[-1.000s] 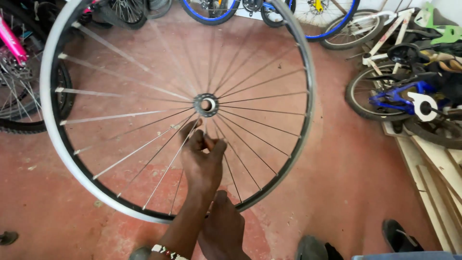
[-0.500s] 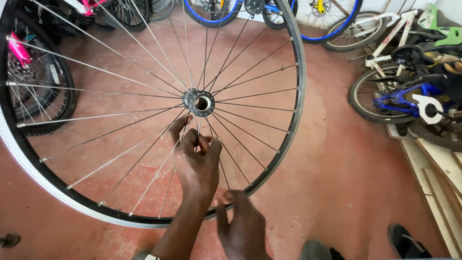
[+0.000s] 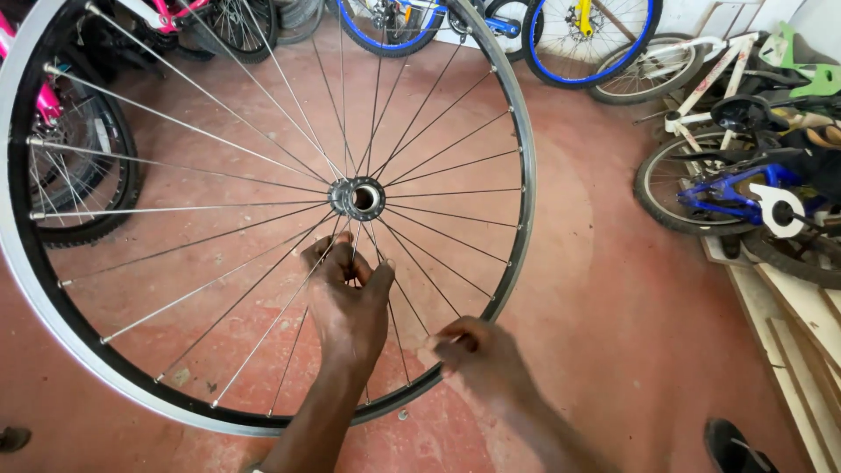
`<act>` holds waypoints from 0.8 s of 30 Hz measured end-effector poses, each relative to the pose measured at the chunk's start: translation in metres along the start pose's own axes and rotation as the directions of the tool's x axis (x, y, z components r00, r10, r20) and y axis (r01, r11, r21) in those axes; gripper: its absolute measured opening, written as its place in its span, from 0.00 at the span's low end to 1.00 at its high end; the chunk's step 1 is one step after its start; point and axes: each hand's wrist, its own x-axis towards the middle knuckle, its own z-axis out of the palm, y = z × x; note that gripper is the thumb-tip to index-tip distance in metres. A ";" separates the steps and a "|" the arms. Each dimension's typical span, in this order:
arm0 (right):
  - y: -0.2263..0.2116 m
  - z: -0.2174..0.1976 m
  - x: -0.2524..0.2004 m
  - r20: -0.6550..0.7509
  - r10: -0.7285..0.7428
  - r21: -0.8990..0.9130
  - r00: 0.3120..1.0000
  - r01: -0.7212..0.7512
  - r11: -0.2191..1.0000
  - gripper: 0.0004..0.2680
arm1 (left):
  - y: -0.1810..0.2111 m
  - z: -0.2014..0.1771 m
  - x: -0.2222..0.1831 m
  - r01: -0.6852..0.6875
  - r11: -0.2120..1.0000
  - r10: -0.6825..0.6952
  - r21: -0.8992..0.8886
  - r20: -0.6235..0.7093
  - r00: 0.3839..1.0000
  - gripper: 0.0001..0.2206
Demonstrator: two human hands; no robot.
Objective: Adjusting the tension of spokes on a bicycle wheel using a spoke wrench to true the wheel.
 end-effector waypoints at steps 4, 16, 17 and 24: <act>0.014 -0.037 0.020 0.046 0.173 0.341 0.984 -0.178 0.923 0.09 | -0.007 -0.005 0.003 -0.007 1.000 0.005 0.031 0.079 0.997 0.16; 0.018 -0.041 0.024 -0.129 -0.215 0.408 0.968 0.249 0.878 0.09 | -0.012 -0.010 0.004 0.095 0.995 -0.095 0.004 0.059 0.994 0.14; 0.020 -0.042 0.023 -0.130 -0.213 0.409 0.968 0.248 0.878 0.09 | -0.011 -0.011 0.004 0.096 0.995 -0.096 0.005 0.061 0.993 0.14; 0.009 -0.030 0.008 0.146 -0.304 0.364 0.941 0.235 0.901 0.08 | 0.012 -0.014 0.005 0.139 0.975 -0.169 0.173 0.171 0.971 0.13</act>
